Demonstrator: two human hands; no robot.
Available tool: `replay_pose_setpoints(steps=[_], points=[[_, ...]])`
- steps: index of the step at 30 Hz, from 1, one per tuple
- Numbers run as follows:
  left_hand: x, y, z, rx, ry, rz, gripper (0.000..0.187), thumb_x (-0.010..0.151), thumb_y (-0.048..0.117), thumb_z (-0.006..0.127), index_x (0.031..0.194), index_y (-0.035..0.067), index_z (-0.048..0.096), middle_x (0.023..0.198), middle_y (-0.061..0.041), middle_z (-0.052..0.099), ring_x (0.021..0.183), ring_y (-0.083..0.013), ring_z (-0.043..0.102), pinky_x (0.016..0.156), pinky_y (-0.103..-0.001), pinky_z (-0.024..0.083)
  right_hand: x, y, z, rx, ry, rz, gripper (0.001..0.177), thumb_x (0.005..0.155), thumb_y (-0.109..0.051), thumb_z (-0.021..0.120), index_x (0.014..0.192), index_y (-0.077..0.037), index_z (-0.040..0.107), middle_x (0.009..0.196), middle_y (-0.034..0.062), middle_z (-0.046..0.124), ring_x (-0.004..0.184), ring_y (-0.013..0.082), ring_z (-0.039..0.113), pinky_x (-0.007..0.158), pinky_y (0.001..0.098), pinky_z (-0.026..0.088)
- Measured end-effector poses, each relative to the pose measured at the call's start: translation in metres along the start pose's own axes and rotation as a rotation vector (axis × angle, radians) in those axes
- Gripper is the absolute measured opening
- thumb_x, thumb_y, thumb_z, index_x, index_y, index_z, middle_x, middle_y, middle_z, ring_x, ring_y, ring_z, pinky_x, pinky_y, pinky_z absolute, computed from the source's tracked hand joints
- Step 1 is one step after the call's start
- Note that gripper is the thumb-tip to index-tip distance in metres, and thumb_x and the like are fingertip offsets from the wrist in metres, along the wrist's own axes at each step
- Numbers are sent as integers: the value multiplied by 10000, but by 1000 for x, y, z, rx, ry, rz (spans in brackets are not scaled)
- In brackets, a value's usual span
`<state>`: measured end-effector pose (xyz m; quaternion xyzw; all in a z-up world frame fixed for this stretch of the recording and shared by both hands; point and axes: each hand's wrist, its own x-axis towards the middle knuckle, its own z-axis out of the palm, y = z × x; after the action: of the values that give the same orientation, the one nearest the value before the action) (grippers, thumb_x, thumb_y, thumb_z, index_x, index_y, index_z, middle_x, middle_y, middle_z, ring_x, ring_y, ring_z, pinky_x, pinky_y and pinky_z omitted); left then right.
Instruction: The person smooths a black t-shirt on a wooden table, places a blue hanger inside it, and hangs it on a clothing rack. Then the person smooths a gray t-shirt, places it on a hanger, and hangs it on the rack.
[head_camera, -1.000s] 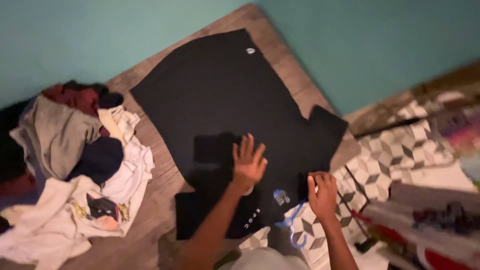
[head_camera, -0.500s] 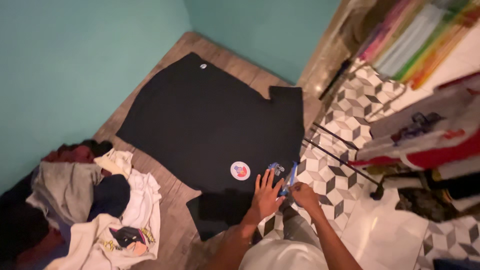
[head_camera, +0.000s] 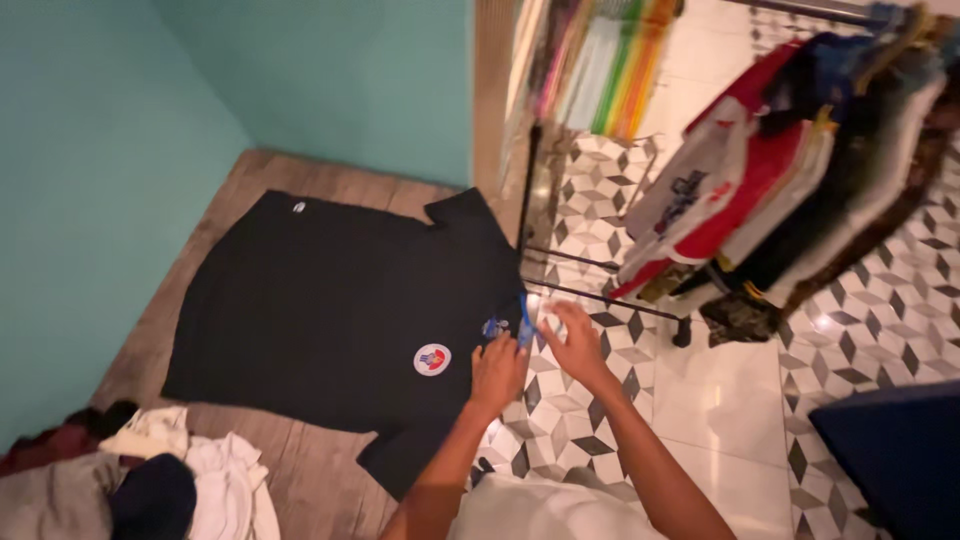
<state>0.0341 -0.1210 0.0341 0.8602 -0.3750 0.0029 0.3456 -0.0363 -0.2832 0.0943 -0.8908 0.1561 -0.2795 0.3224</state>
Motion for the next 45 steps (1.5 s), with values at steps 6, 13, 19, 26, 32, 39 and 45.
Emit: replay_pose_setpoints(steps=[6, 13, 19, 26, 32, 39, 45], points=[[56, 97, -51, -97, 122, 143, 245, 914, 264, 634, 967, 27, 665, 950, -191, 725, 858, -426, 690, 715, -560, 490, -8, 0, -64, 128, 395, 182, 377, 1038, -291, 622, 1328, -50, 631, 1303, 141, 657, 1209, 297, 638, 1043, 386, 491], [109, 236, -81, -790, -371, 252, 298, 1099, 275, 525, 1006, 18, 644, 1077, -228, 737, 1102, -403, 671, 944, -450, 499, -39, 33, -164, 344, 523, 280, 405, 1093, -299, 505, 1400, -42, 562, 1360, 90, 599, 1213, 198, 576, 1003, 321, 451], [163, 272, -127, -444, 28, 499, 323, 1050, 143, 433, 1002, 48, 738, 1084, -190, 732, 1082, -355, 673, 992, -408, 498, -77, 50, -225, 454, 621, 284, 366, 1092, -252, 529, 1394, -49, 570, 1308, 71, 621, 1165, 163, 585, 1004, 309, 463], [141, 297, -122, -410, 0, 328, 260, 1036, 233, 546, 1029, 18, 694, 963, -238, 729, 967, -411, 707, 864, -497, 520, -111, 62, -246, 417, 635, 390, 362, 1033, -187, 584, 1378, -77, 589, 1286, 68, 658, 1185, 178, 619, 928, 317, 498], [158, 292, -90, -442, -45, 362, 227, 1014, 208, 564, 988, 28, 700, 960, -223, 745, 946, -396, 724, 845, -470, 545, -138, 68, -251, 421, 551, 360, 341, 1024, -175, 617, 1350, -75, 613, 1272, 77, 670, 1188, 175, 630, 937, 314, 515], [156, 293, -27, -266, -66, 216, 231, 991, 208, 568, 1029, 65, 746, 993, -201, 755, 956, -342, 700, 825, -438, 518, -151, 73, -268, 392, 389, 365, 323, 1020, -191, 621, 1325, -85, 624, 1235, 45, 686, 1145, 162, 645, 915, 304, 530], [165, 287, 26, -549, -106, 7, 263, 978, 243, 619, 1017, 53, 796, 951, -139, 779, 893, -234, 734, 813, -372, 538, -140, 78, -273, 397, 261, 259, 267, 1052, -226, 641, 1254, -58, 690, 1146, 41, 711, 1030, 121, 645, 880, 262, 508]])
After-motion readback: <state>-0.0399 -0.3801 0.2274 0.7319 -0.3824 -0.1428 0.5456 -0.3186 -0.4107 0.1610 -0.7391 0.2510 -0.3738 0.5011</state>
